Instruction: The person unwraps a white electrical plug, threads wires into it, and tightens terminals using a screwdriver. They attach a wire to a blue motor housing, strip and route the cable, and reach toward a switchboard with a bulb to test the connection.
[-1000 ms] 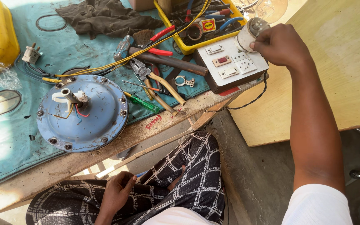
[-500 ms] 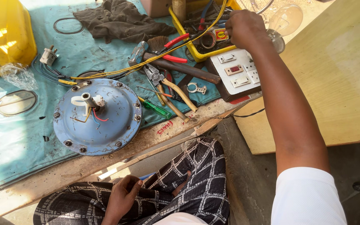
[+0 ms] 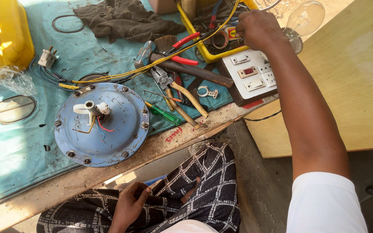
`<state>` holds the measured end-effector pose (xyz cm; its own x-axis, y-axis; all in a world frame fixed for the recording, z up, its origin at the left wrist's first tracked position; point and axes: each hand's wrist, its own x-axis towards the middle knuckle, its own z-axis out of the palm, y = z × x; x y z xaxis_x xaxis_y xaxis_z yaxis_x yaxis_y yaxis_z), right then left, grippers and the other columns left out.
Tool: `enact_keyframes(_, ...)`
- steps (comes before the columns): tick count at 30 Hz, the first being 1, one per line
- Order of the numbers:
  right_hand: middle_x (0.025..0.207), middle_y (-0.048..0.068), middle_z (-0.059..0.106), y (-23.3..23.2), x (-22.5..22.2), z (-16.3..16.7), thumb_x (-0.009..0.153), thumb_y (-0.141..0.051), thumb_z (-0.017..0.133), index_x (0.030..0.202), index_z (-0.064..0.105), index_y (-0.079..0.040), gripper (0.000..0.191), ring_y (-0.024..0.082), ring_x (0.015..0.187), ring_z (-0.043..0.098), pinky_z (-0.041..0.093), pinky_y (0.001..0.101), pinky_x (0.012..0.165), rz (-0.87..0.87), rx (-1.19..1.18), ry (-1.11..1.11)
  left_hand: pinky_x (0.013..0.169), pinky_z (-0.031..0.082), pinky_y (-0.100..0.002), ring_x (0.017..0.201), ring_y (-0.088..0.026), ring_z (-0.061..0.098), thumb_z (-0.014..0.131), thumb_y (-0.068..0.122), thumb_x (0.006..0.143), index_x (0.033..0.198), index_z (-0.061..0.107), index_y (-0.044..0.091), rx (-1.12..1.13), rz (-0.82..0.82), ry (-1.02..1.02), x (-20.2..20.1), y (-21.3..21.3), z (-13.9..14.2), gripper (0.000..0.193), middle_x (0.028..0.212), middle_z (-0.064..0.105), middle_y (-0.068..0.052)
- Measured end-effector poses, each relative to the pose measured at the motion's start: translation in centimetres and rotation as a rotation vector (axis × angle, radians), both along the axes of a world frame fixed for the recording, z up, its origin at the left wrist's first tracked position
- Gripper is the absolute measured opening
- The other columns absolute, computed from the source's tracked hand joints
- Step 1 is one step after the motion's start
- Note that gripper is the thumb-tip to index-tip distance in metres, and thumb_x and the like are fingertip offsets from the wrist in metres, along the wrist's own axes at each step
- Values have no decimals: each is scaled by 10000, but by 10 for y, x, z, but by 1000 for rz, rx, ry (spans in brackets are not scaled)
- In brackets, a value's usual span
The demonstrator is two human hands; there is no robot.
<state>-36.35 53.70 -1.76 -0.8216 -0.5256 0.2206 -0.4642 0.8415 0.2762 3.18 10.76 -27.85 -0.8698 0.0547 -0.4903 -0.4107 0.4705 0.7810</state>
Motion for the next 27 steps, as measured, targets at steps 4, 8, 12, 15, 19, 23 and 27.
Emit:
enact_keyframes(4,966,24,678,-2,3,4,916,-164,797,952,817,-143,46,278,956,677,529,459,794,4,-20,20,545,456,-331,571,-115,548,694,374,928,931,745,46,-19,-2,-43,0,-1,-5,332,659,658,-56)
enact_keyframes(8,981,24,682,-5,20,21,911,-150,795,979,808,-120,76,280,958,677,528,457,800,22,-88,44,543,439,-356,561,-136,538,698,366,926,943,740,44,-4,15,-72,2,-4,-20,325,649,657,-75)
enact_keyframes(12,957,57,674,-5,59,39,984,-174,787,939,787,-87,97,289,949,678,531,450,785,-7,-144,156,572,496,-341,576,-128,605,697,350,919,954,744,49,70,20,-82,-3,-6,-36,306,653,680,-79)
enact_keyframes(15,924,99,677,3,91,42,987,-183,789,968,792,-66,119,311,875,674,529,457,746,-108,-267,145,574,482,-352,572,-147,576,691,358,944,971,752,51,28,-3,-117,-8,-4,-39,314,650,650,-112)
enact_keyframes(19,897,143,700,33,123,37,990,-204,796,994,790,-29,176,314,796,682,535,441,739,-175,-428,67,545,451,-369,547,-155,551,691,335,934,962,738,31,4,3,-59,0,-3,-26,309,639,666,-100)
enact_keyframes(23,847,178,702,57,141,22,978,-208,796,983,785,6,215,315,747,680,530,424,715,-283,-513,15,540,453,-356,549,-142,537,708,309,921,949,739,14,31,10,7,2,1,-10,298,625,654,-105)
enact_keyframes(27,851,176,705,65,146,12,976,-211,786,963,780,-1,210,320,748,684,528,424,711,-331,-533,6,548,469,-342,560,-139,574,715,314,912,947,739,18,7,18,16,-2,2,-5,299,641,672,-88)
